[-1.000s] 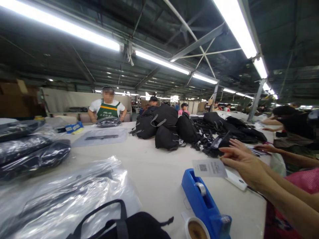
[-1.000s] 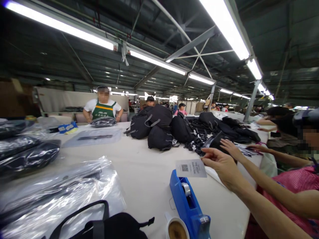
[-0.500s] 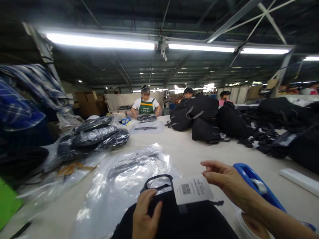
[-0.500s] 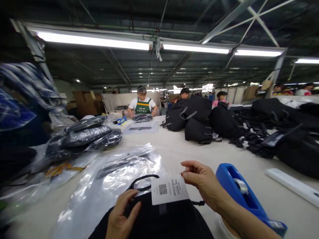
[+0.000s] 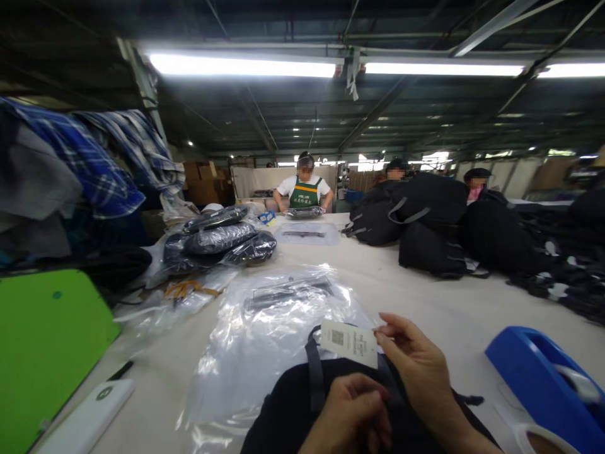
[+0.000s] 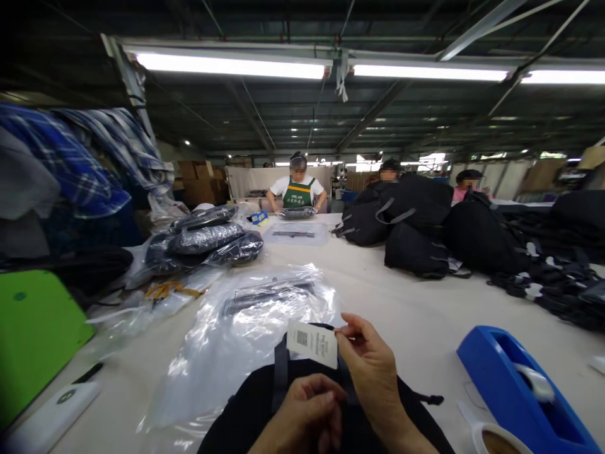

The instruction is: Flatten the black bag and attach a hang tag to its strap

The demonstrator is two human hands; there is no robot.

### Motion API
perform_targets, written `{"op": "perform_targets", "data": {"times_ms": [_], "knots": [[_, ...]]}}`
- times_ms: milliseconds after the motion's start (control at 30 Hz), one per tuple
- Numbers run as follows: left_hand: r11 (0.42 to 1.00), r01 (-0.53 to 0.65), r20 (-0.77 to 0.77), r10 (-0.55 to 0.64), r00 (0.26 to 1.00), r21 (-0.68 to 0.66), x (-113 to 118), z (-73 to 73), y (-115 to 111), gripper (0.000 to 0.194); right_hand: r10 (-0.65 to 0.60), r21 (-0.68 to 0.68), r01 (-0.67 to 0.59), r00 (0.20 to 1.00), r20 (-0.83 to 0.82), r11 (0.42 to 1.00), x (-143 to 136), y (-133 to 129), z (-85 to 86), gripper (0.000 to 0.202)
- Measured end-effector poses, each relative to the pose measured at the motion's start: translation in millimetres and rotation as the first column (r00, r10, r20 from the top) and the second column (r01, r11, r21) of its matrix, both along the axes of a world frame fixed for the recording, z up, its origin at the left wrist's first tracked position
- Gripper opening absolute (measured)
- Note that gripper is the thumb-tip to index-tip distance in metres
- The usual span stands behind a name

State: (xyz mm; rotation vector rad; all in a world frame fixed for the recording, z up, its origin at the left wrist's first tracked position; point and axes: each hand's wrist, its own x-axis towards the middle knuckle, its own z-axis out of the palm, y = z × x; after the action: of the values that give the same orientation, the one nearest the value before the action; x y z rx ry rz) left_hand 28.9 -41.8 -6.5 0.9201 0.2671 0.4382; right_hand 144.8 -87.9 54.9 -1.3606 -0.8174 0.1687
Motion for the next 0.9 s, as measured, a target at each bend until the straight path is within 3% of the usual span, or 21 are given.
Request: {"op": "perform_targets", "data": {"times_ms": [67, 133, 233, 333, 500, 600, 667, 767, 900], "knots": [[0.998, -0.041, -0.038, 0.043, 0.998, 0.037, -4, 3.7, 2, 0.043, -0.084, 0.06, 0.07, 0.956, 0.282, 0.996, 6, -5, 1.6, 0.023], [0.996, -0.059, -0.041, 0.062, 0.997, 0.064, -7, 7.7, 4, 0.039, -0.148, 0.097, 0.114, 0.833, 0.534, 0.989, 12, -13, 5.7, 0.02], [0.994, -0.103, -0.075, 0.105, 0.992, 0.034, -5, 12.9, 3, 0.038, -0.172, 0.101, 0.142, 0.691, 0.702, 0.985, 12, -22, 11.3, 0.022], [0.992, -0.123, -0.11, 0.119, 0.987, -0.025, -2, 15.6, 0, 0.037, -0.172, 0.103, 0.141, 0.669, 0.723, 0.985, 6, -22, 11.3, 0.022], [0.986, -0.162, -0.087, 0.157, 0.984, -0.045, -5, 14.9, 1, 0.042, -0.16, 0.101, 0.124, 0.709, 0.687, 0.987, -1, -18, 0.1, 0.021], [0.958, -0.195, -0.118, 0.173, 0.978, -0.21, -8, 15.5, 5, 0.054, -0.14, 0.096, 0.102, 0.744, 0.653, 0.99, -2, -18, -5.5, 0.021], [0.92, -0.164, -0.134, 0.123, 0.983, -0.356, -9, 17.5, 10, 0.05, -0.134, 0.093, 0.096, 0.744, 0.655, 0.991, -4, -20, -5.7, 0.021], [0.847, -0.164, -0.133, 0.111, 0.985, -0.505, -9, 22.5, 15, 0.037, -0.147, 0.098, 0.11, 0.681, 0.718, 0.989, -10, -25, -2.4, 0.02], [0.779, -0.276, -0.133, 0.244, 0.961, -0.564, -10, 28.5, 17, 0.027, -0.165, 0.086, 0.162, 0.57, 0.805, 0.983, -16, -37, -0.2, 0.02]]}}
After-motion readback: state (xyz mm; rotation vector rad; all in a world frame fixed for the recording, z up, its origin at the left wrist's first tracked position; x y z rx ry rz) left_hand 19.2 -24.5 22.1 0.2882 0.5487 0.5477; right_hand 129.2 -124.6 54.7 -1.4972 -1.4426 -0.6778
